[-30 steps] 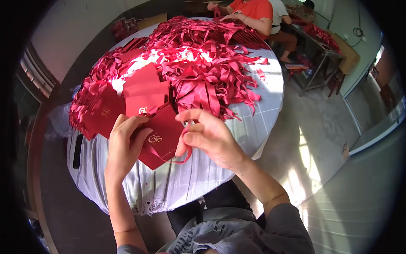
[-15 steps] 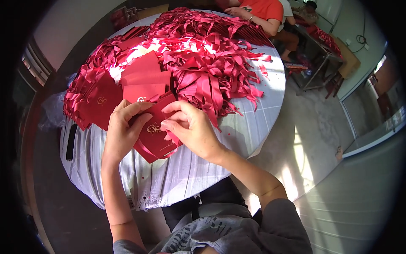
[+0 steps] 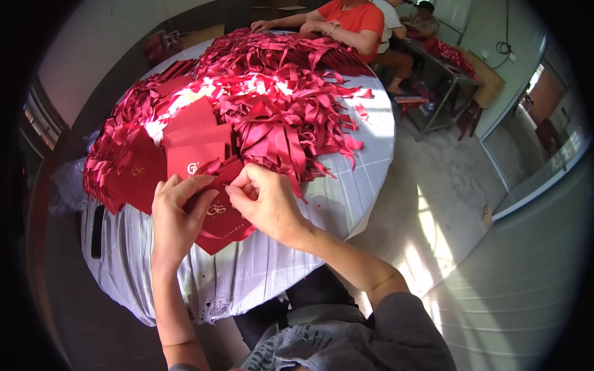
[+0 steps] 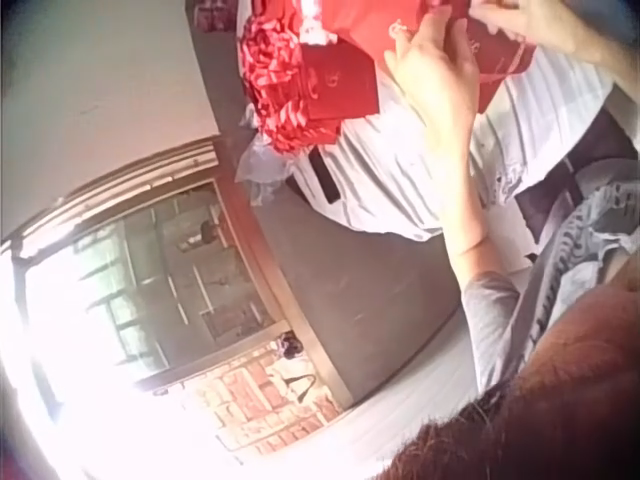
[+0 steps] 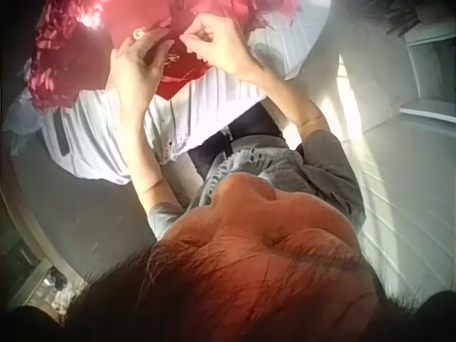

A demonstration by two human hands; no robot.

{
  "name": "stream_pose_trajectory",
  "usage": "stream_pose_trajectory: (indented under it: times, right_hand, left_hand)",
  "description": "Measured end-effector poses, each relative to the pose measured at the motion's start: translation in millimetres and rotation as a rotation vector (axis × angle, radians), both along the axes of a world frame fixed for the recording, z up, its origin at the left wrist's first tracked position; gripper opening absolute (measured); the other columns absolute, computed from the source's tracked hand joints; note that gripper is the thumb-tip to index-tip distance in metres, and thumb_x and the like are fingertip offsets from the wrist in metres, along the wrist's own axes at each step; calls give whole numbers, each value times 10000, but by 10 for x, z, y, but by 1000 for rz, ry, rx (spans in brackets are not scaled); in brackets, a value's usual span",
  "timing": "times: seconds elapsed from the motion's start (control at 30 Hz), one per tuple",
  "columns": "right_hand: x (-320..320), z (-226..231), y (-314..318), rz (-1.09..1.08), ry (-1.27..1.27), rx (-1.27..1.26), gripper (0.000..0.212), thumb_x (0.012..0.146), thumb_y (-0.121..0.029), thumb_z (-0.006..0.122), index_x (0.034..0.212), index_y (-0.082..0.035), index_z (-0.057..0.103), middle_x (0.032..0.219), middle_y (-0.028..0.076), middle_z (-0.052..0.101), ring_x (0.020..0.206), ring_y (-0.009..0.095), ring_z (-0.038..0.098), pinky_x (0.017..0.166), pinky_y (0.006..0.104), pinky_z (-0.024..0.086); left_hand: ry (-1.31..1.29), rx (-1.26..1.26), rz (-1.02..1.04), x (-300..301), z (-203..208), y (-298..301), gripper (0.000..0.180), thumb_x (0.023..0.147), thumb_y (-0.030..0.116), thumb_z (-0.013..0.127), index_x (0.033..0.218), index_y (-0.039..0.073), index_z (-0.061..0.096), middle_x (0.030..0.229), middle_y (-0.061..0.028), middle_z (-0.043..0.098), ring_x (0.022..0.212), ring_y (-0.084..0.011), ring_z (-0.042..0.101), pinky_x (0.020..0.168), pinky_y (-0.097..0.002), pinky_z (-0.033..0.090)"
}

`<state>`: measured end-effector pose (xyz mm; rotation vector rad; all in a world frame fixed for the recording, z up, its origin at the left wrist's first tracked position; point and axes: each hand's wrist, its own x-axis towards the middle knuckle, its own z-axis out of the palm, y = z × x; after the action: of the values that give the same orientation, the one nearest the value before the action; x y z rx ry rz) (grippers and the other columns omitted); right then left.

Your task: The person attaches ribbon handles to paper gift bags by threading ribbons through the slots of each bag by hand.

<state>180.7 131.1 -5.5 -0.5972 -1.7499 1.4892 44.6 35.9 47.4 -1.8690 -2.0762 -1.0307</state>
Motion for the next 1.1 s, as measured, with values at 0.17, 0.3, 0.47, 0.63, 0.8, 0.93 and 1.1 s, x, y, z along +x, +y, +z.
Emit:
stream_pose_trajectory:
  times: [0.17, 0.3, 0.47, 0.63, 0.8, 0.93, 1.1]
  right_hand:
    - [8, 48, -67, -163, -49, 322, 86, 837, -33, 653, 832, 8, 577, 684, 16, 621, 601, 43, 574, 524, 226, 461]
    - [-16, 128, -132, -256, -78, 531, 115, 757, -22, 642, 766, 3, 530, 637, 164, 608, 604, 339, 635, 535, 400, 492]
    - [23, 269, -13, -124, -185, 384, 105, 746, -54, 642, 736, 21, 569, 653, 179, 630, 625, 332, 648, 574, 408, 507]
    - [59, 338, 27, -67, -306, 469, 108, 749, -55, 627, 741, 29, 559, 641, 180, 621, 610, 318, 644, 569, 392, 503]
    - [18, 346, -71, -171, -434, 785, 85, 751, -44, 597, 743, 17, 537, 646, 205, 606, 627, 385, 623, 575, 424, 499]
    - [58, 388, 162, 127, -323, 274, 199, 826, -78, 649, 946, 29, 534, 664, 98, 627, 582, 148, 623, 515, 301, 483]
    - [99, 220, -38, 129, -90, 78, 104, 880, -23, 591, 914, 38, 515, 627, 127, 617, 538, 184, 630, 481, 315, 458]
  left_hand:
    - [48, 84, -74, 53, -36, -20, 204, 711, 64, 723, 914, 71, 705, 650, -60, 575, 626, -215, 500, 677, -330, 364]
    - [66, 110, -100, 59, -42, -38, 208, 702, 42, 714, 908, 68, 697, 653, -56, 574, 621, -215, 510, 692, -331, 367]
    - [80, 102, -86, 63, -40, -60, 208, 693, 41, 716, 898, 73, 695, 651, -48, 571, 619, -207, 510, 692, -330, 362]
    - [120, 147, -114, 83, -71, -25, 210, 689, 35, 714, 895, 64, 690, 655, -50, 585, 613, -202, 508, 679, -336, 347]
    - [162, 152, -128, 113, -43, -30, 220, 689, 33, 706, 908, 53, 686, 664, -54, 602, 610, -201, 511, 674, -337, 341]
    - [164, 146, -93, 129, -50, -65, 247, 694, 29, 699, 938, 59, 681, 666, -51, 607, 614, -199, 515, 655, -337, 326]
    - [173, 145, -99, 98, -39, -84, 306, 698, 20, 694, 998, 63, 659, 678, -38, 614, 620, -200, 525, 646, -333, 318]
